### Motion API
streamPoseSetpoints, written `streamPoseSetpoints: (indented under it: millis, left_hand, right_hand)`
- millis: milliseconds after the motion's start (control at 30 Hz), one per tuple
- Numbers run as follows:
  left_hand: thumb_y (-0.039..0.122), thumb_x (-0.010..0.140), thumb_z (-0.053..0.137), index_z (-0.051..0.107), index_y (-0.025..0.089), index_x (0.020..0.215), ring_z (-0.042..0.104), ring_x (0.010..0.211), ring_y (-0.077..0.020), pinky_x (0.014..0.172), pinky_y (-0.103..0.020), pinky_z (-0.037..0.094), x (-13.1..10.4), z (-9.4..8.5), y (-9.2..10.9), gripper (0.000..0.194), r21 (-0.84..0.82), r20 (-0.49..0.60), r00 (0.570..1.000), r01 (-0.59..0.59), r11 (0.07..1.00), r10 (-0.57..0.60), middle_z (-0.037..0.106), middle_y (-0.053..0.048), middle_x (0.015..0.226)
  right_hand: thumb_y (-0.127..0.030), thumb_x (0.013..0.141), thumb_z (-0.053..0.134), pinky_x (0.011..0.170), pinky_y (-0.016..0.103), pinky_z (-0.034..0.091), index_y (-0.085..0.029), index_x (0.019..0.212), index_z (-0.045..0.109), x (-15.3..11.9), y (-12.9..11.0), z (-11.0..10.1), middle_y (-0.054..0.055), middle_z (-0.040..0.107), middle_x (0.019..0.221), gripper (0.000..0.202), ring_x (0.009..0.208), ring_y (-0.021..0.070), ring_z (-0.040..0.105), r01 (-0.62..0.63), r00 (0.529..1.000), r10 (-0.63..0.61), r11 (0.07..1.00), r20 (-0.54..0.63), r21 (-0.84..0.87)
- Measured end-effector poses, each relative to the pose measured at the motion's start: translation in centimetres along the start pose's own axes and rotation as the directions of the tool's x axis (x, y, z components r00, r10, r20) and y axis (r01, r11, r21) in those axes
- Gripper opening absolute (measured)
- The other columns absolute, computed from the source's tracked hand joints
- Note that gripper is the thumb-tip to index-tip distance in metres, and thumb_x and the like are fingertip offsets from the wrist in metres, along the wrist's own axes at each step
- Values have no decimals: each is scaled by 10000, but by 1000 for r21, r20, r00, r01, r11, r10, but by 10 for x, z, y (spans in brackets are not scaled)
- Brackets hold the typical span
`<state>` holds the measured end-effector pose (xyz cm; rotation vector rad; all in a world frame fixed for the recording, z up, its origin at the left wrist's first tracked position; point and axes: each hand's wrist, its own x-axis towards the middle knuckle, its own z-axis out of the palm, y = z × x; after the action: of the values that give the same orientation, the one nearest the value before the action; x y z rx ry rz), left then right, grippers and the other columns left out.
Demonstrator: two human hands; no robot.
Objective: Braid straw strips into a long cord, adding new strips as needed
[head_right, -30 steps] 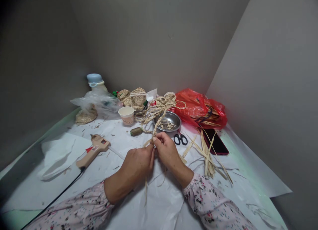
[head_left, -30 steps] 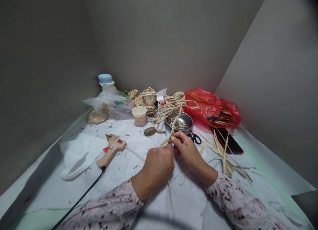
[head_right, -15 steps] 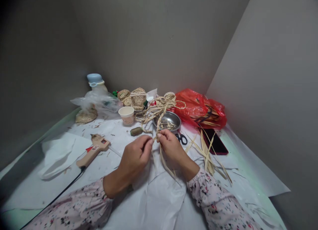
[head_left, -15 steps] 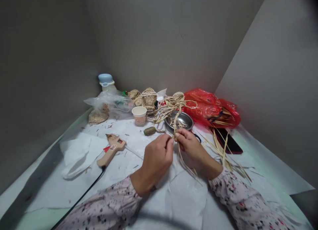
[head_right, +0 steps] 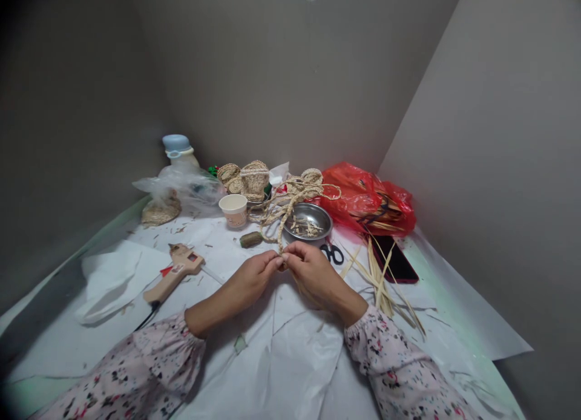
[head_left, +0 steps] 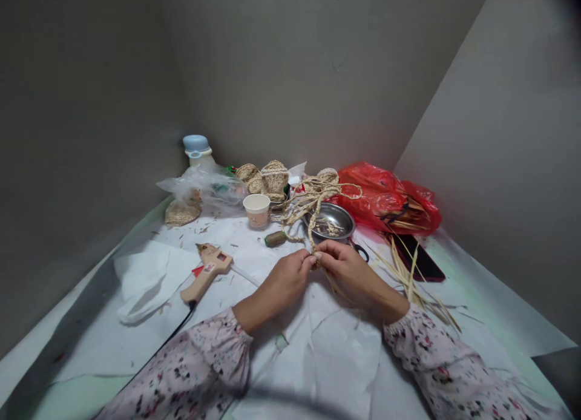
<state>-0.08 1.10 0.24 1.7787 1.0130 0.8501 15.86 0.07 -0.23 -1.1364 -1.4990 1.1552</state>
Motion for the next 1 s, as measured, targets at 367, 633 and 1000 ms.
streamPoseSetpoints:
  millis: [367, 633, 1000]
  left_hand:
    - [394, 797, 560, 540, 164, 693, 222, 395, -51, 396, -190, 170, -1, 1, 2, 253, -436, 166, 932, 363, 824, -323, 293, 94, 484]
    - [338, 783, 528, 559, 154, 645, 281, 371, -60, 384, -196, 186, 1, 8, -7, 231, -380, -22, 922, 349, 857, -386, 337, 74, 430]
    - [301, 782, 616, 504, 143, 711, 153, 372, -17, 360, -155, 105, 5, 5, -15, 206, -791, 174, 892, 379, 481, -417, 253, 115, 492]
  right_hand:
    - [-355, 802, 571, 487, 228, 299, -151, 826, 688, 5, -5, -14, -39, 527, 549, 237, 495, 100, 423, -92, 995, 97, 987, 36, -135]
    - [-351, 780, 588, 430, 233, 301, -168, 704, 616, 2, -13, 2, -26, 554, 496, 200, 412, 103, 440, -220, 970, 212, 974, -115, -61]
    - [-195, 858, 475, 720, 317, 430, -179, 934, 662, -19, -12, 34, 96, 708, 894, 203, 792, 217, 640, 74, 973, -199, 738, -112, -670]
